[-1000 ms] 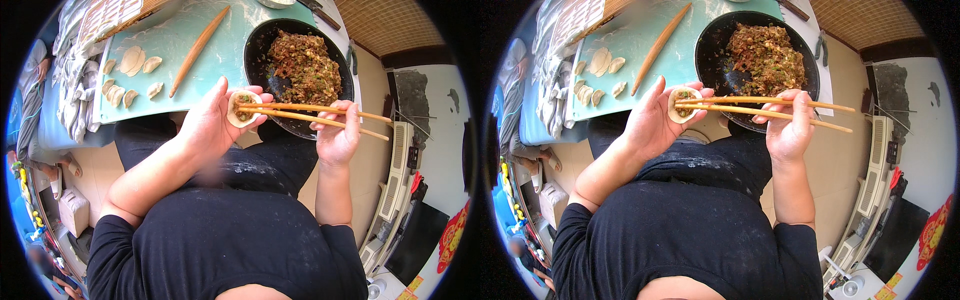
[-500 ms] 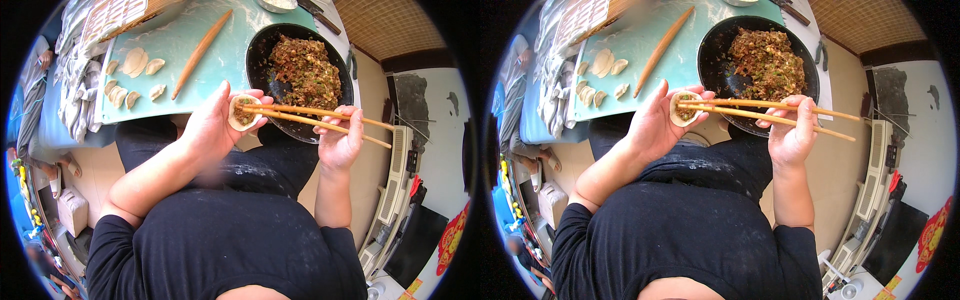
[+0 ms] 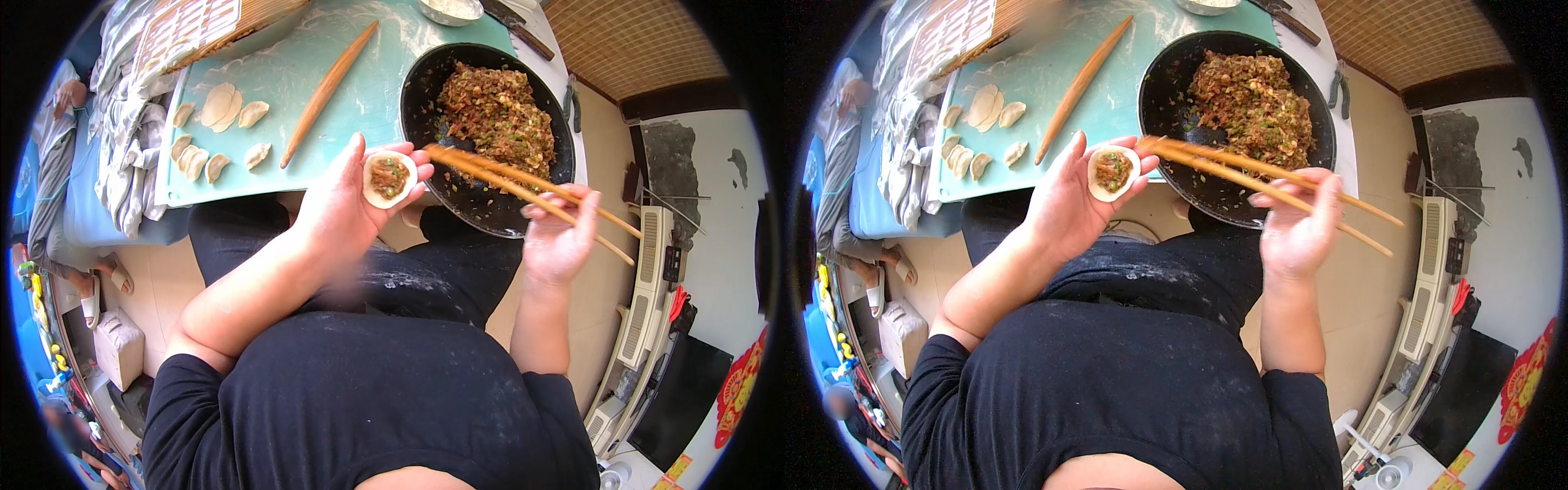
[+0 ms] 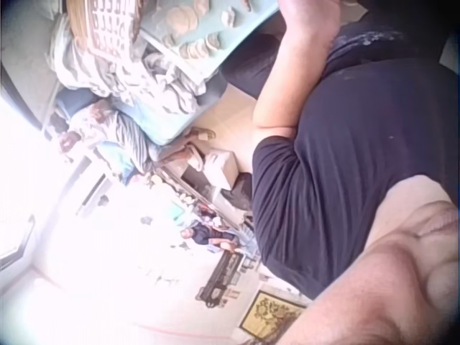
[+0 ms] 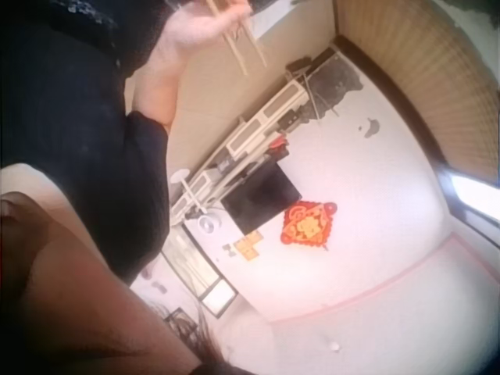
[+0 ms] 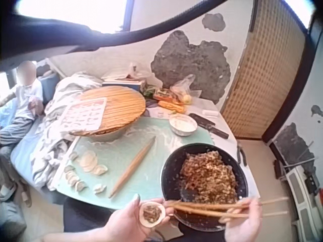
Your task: The person makes dumplings by placing a portion of meat and vegetable filling onto a round dough wrapper using chopsticks. They then fold and pleat the wrapper edges to seal the dumpling, placing the finished product on a nearby tray. The process is repeated continuously throughout the video.
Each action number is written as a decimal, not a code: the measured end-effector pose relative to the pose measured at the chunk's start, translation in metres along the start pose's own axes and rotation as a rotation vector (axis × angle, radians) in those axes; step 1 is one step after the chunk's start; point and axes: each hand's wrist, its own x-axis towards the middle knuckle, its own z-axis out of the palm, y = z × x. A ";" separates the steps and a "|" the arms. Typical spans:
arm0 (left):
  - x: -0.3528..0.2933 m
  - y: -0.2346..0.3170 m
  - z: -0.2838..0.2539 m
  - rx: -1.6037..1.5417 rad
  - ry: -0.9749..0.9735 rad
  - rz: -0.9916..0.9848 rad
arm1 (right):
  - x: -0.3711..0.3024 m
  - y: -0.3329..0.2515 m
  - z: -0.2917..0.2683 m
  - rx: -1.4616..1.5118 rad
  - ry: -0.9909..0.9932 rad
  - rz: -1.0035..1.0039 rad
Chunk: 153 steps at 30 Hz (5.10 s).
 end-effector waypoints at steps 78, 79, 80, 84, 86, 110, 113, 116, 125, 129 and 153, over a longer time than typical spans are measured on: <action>-0.044 -0.002 0.031 1.227 -0.318 0.313 | -0.029 -0.017 0.066 -0.911 -0.647 -0.421; -0.043 -0.004 0.029 1.211 -0.316 0.361 | -0.029 -0.017 0.065 -0.909 -0.670 -0.408; -0.040 -0.008 0.026 1.195 -0.314 0.409 | -0.029 -0.018 0.065 -0.911 -0.668 -0.404; -0.038 -0.008 0.027 1.239 -0.312 0.479 | -0.029 -0.018 0.066 -0.908 -0.656 -0.390; -0.038 -0.009 0.027 1.228 -0.314 0.497 | -0.030 -0.017 0.067 -0.895 -0.648 -0.369; -0.031 -0.011 0.030 1.123 -0.296 0.332 | -0.029 -0.011 0.057 -1.036 -0.611 -0.756; -0.026 -0.014 0.030 1.073 -0.283 0.323 | -0.026 -0.015 0.053 -1.012 -0.617 -0.670; -0.022 -0.018 0.030 1.043 -0.277 0.303 | -0.020 -0.018 0.040 -0.914 -0.549 -0.657; -0.007 -0.022 0.032 0.742 -0.192 0.132 | 0.038 0.028 -0.042 -1.255 -0.116 -0.427; -0.005 -0.023 0.029 0.750 -0.158 0.162 | 0.021 0.004 -0.014 -1.146 -0.290 -0.208; -0.014 -0.030 0.028 1.023 -0.175 0.501 | -0.023 0.003 0.039 -0.859 -0.415 -0.379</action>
